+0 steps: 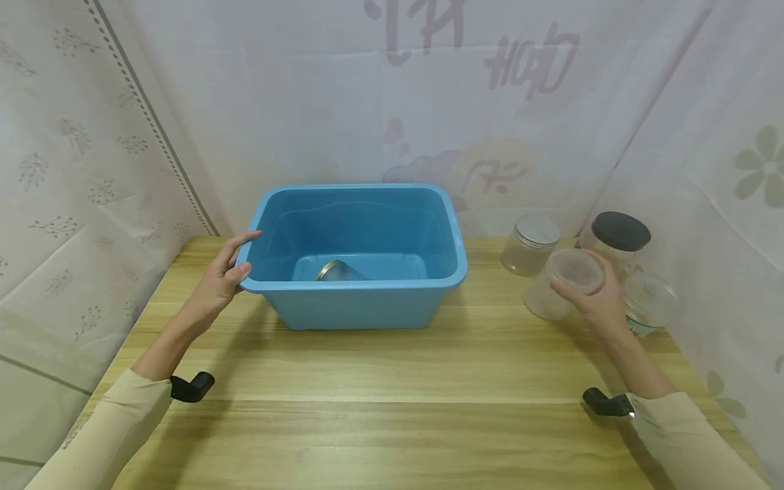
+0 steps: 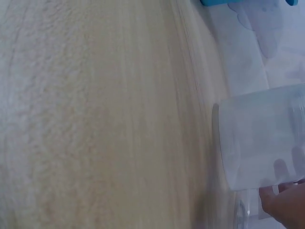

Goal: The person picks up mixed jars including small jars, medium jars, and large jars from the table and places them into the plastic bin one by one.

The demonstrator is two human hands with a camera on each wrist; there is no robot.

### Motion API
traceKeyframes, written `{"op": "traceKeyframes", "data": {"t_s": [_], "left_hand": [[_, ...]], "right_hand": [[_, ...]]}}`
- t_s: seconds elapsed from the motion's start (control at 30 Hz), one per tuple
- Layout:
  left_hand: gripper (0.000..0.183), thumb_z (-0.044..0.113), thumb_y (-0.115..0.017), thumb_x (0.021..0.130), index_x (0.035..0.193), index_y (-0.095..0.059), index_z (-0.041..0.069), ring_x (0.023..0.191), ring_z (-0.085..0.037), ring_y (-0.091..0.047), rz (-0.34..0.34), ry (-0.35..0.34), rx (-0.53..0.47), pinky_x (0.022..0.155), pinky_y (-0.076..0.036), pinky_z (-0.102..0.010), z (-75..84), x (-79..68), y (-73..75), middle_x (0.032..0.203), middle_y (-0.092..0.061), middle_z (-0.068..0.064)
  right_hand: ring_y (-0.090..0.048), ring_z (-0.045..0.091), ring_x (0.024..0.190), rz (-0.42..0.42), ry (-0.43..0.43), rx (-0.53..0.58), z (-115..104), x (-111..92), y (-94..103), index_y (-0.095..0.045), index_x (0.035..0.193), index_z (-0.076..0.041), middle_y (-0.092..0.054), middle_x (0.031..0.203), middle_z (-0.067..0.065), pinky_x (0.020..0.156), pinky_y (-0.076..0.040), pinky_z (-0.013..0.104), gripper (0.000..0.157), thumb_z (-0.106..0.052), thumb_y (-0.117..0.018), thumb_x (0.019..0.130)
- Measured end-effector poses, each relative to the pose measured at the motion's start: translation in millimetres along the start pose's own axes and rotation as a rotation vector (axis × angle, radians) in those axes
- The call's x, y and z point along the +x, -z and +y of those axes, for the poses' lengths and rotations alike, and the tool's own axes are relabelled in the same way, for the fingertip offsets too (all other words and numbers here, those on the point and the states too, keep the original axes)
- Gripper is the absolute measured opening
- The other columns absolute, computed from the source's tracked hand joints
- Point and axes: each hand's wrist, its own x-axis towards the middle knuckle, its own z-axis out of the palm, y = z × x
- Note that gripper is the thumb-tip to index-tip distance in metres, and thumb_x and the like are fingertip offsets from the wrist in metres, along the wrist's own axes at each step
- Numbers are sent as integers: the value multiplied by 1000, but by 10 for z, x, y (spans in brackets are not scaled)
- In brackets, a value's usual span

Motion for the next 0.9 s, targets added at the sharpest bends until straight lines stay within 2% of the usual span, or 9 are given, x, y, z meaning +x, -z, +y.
{"op": "traceKeyframes", "data": {"t_s": [0.33,0.6,0.7,0.9], "left_hand": [[49,16,-41,110,157,-36,29,113,-24,-57,8,-1,7,87,-49,-22,29,8,-19,143,-39,-30],[50,15,-40,110,158,-35,28,112,-23,-57,1,1,6,87,-49,-22,33,-2,-19,141,-40,-27],[50,15,-40,110,157,-36,29,108,-23,-58,5,-2,1,86,-50,-23,32,-4,-23,134,-43,-26],[49,15,-40,110,157,-37,29,108,-23,-57,2,-6,-11,85,-50,-23,27,-3,-23,135,-42,-26]], "right_hand": [[-38,21,120,-37,19,96,-50,16,0,-36,156,-19,-38,140,2,85,-42,16,85,2,-80,85],[-39,21,121,-53,60,-45,-56,10,18,-32,158,-20,-38,141,4,86,-39,17,88,-4,-80,87],[-39,21,121,-52,57,-72,-57,3,22,-31,159,-22,-38,142,5,86,-38,18,86,-9,-80,89],[-38,22,122,-58,43,-87,-83,12,30,-30,160,-23,-37,144,7,86,-39,18,86,-13,-80,90]]}}
